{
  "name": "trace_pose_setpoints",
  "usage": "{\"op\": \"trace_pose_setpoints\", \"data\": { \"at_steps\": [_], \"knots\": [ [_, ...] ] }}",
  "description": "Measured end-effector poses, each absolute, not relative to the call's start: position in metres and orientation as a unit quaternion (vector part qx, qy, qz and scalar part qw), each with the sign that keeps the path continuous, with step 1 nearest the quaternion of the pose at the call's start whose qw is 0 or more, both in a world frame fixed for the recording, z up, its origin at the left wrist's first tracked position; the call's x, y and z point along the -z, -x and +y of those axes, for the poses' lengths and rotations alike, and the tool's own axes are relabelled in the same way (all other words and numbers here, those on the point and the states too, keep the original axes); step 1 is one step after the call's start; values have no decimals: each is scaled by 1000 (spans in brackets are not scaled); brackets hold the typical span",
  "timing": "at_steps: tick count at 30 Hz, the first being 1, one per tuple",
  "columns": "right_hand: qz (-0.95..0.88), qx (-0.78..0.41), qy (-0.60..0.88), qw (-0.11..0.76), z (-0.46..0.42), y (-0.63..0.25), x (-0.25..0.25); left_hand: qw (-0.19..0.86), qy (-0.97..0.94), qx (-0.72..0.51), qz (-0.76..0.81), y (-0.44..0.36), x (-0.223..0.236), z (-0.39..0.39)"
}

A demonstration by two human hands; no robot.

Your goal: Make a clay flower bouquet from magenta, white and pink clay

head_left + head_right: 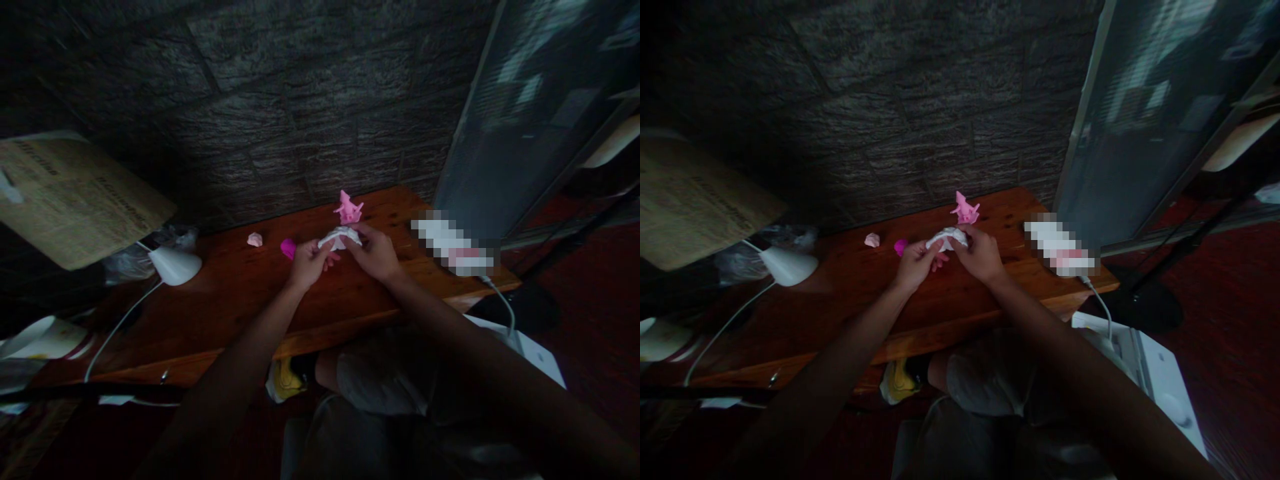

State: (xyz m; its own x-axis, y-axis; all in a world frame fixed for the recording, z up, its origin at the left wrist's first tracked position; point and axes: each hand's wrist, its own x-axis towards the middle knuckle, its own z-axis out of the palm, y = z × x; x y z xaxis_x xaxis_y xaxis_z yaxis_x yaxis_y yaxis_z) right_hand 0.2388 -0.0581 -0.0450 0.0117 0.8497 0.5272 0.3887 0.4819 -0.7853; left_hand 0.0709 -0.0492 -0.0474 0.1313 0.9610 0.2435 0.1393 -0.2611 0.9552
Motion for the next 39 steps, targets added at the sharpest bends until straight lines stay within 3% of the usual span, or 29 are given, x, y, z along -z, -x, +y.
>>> {"op": "trace_pose_setpoints", "data": {
  "at_steps": [5, 13, 17, 22, 28, 39],
  "knots": [
    [-668, -126, 523, 515, -59, -241, 43, 367, -648, -484, 459, -72, 46, -53],
    [-639, -210, 525, 521, -65, -241, 40, 329, -719, -384, 477, -70, 42, -53],
    [-665, -211, 536, 475, -68, -239, 37, 296, -737, -377, 476, -68, 40, -54],
    [-702, -100, 583, 396, -70, -237, 33, 247, -734, -411, 480, -67, 41, -55],
    [-734, -109, 576, 343, -69, -238, 28, 280, -730, -395, 483, -69, 46, -53],
    [-734, -111, 563, 364, -72, -240, 27, 270, -762, -323, 493, -71, 38, -58]
  ]
}}
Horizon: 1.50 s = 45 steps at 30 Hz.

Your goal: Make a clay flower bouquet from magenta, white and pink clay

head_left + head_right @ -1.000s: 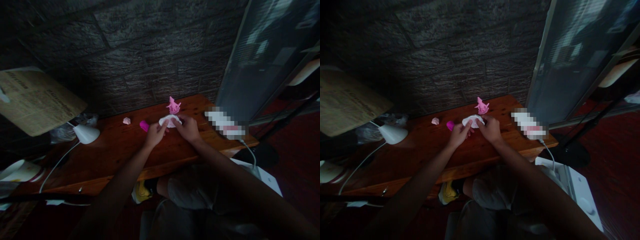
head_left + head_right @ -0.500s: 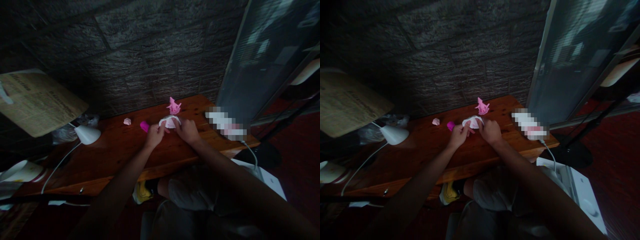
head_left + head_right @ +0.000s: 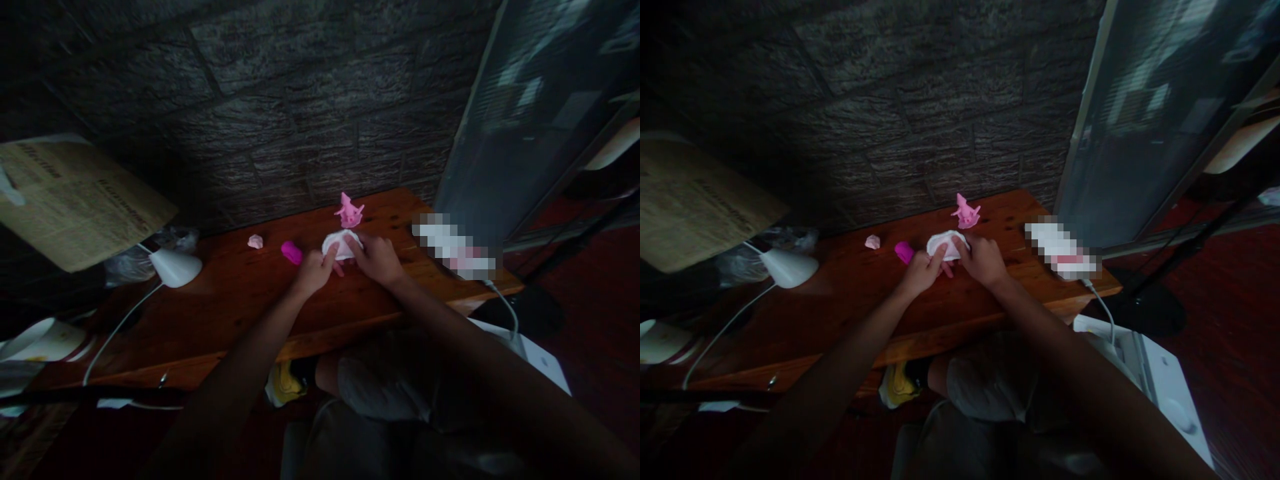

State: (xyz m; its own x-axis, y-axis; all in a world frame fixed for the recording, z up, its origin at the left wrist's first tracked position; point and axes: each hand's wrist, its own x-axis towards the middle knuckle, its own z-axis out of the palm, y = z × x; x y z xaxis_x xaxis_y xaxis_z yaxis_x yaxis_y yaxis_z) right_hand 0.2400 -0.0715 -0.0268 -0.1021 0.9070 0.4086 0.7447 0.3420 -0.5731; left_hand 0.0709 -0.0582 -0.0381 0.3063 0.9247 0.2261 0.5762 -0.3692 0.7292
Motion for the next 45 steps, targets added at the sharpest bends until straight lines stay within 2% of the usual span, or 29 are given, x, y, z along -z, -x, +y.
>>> {"op": "trace_pose_setpoints", "data": {
  "at_steps": [5, 11, 18, 26, 33, 40, 45],
  "knots": [
    [-734, -160, 561, 347, -74, -236, 21, 251, -762, -341, 490, -71, 39, -58],
    [-723, -105, 571, 373, -74, -236, 28, 246, -747, -371, 493, -71, 41, -56],
    [-762, -65, 587, 264, -71, -237, 26, 260, -746, -359, 497, -70, 40, -56],
    [-755, -61, 585, 290, -72, -238, 30, 259, -760, -326, 499, -68, 41, -55],
    [-732, -45, 620, 279, -74, -231, 29, 262, -731, -392, 493, -70, 41, -56],
    [-717, -58, 591, 366, -75, -240, 28, 325, -724, -363, 489, -72, 41, -55],
    [-748, -113, 571, 318, -74, -243, 26, 272, -744, -378, 479, -69, 42, -54]
  ]
}}
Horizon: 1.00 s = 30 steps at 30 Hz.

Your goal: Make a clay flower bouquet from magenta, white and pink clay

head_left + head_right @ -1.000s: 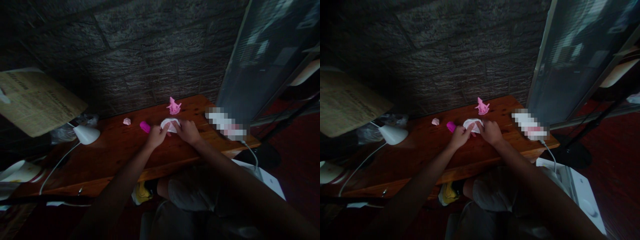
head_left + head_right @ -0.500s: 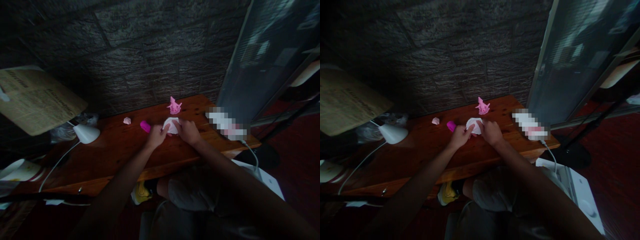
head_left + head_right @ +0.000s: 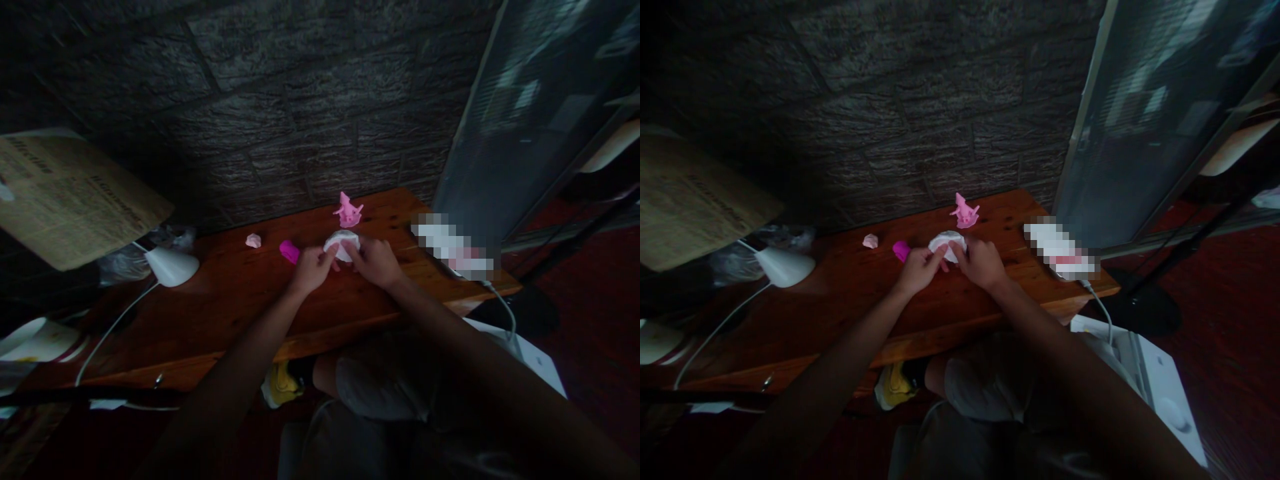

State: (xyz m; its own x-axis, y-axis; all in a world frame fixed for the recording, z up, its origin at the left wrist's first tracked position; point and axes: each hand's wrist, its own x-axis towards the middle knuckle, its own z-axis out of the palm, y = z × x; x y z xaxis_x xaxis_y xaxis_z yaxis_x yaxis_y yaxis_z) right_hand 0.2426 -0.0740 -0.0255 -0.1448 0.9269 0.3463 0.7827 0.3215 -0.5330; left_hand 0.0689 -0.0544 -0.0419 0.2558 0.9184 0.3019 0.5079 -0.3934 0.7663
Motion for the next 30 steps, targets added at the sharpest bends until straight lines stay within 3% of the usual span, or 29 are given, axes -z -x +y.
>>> {"op": "trace_pose_setpoints", "data": {
  "at_steps": [3, 7, 14, 20, 30],
  "knots": [
    [-761, -127, 573, 277, -74, -237, 22, 237, -752, -388, 478, -69, 43, -56],
    [-740, -94, 603, 285, -75, -231, 22, 209, -740, -412, 490, -71, 43, -58],
    [-742, -109, 552, 364, -78, -236, 26, 307, -710, -426, 470, -72, 44, -54],
    [-743, -97, 553, 364, -74, -240, 30, 341, -673, -452, 475, -71, 45, -50],
    [-731, -163, 578, 323, -76, -233, 22, 246, -717, -453, 469, -72, 45, -58]
  ]
}}
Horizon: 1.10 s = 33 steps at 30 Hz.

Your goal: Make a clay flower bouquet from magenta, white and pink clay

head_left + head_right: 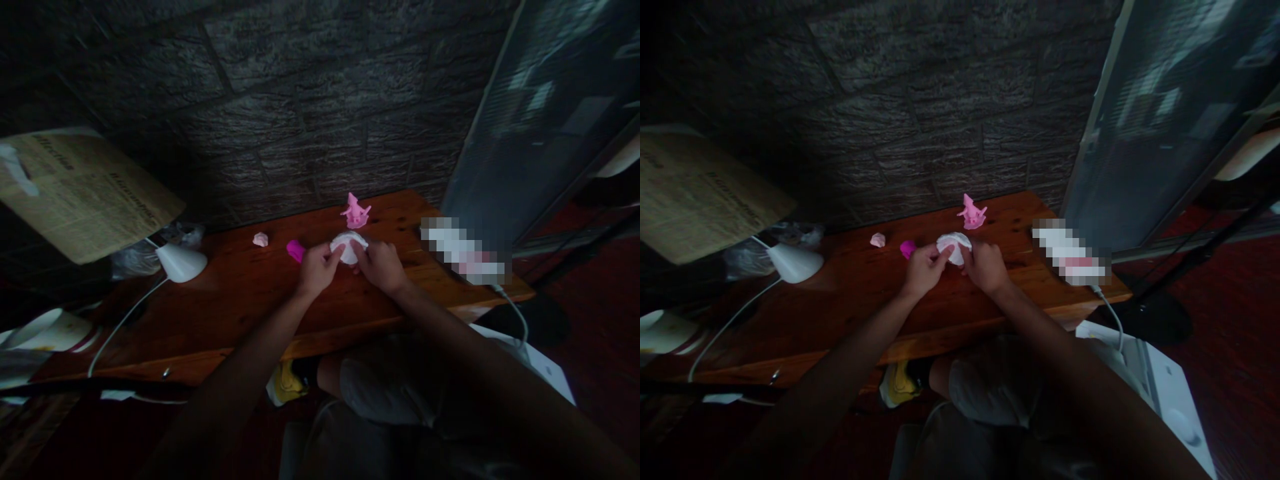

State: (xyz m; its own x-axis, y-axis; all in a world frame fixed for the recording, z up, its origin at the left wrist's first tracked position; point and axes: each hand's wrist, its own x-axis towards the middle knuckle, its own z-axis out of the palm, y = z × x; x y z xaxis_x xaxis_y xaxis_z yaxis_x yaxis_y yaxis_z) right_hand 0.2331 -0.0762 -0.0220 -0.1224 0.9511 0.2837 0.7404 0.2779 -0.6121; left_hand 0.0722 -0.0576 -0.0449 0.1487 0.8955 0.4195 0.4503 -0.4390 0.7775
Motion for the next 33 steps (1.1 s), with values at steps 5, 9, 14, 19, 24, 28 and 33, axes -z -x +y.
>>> {"op": "trace_pose_setpoints", "data": {
  "at_steps": [5, 9, 14, 19, 24, 28, 33],
  "knots": [
    [-708, -175, 595, 338, -75, -229, 23, 184, -726, -461, 475, -75, 47, -59],
    [-700, -178, 598, 347, -73, -233, 25, 202, -720, -484, 455, -73, 49, -56],
    [-696, -157, 606, 351, -71, -236, 26, 242, -707, -494, 445, -70, 51, -53],
    [-695, -142, 624, 328, -71, -233, 25, 199, -716, -495, 450, -71, 49, -58],
    [-692, -170, 625, 319, -72, -233, 23, 159, -705, -529, 445, -73, 48, -58],
    [-681, -170, 625, 343, -74, -233, 24, 154, -690, -550, 445, -73, 51, -55],
    [-693, -155, 625, 323, -74, -231, 24, 142, -701, -543, 439, -72, 51, -55]
  ]
}}
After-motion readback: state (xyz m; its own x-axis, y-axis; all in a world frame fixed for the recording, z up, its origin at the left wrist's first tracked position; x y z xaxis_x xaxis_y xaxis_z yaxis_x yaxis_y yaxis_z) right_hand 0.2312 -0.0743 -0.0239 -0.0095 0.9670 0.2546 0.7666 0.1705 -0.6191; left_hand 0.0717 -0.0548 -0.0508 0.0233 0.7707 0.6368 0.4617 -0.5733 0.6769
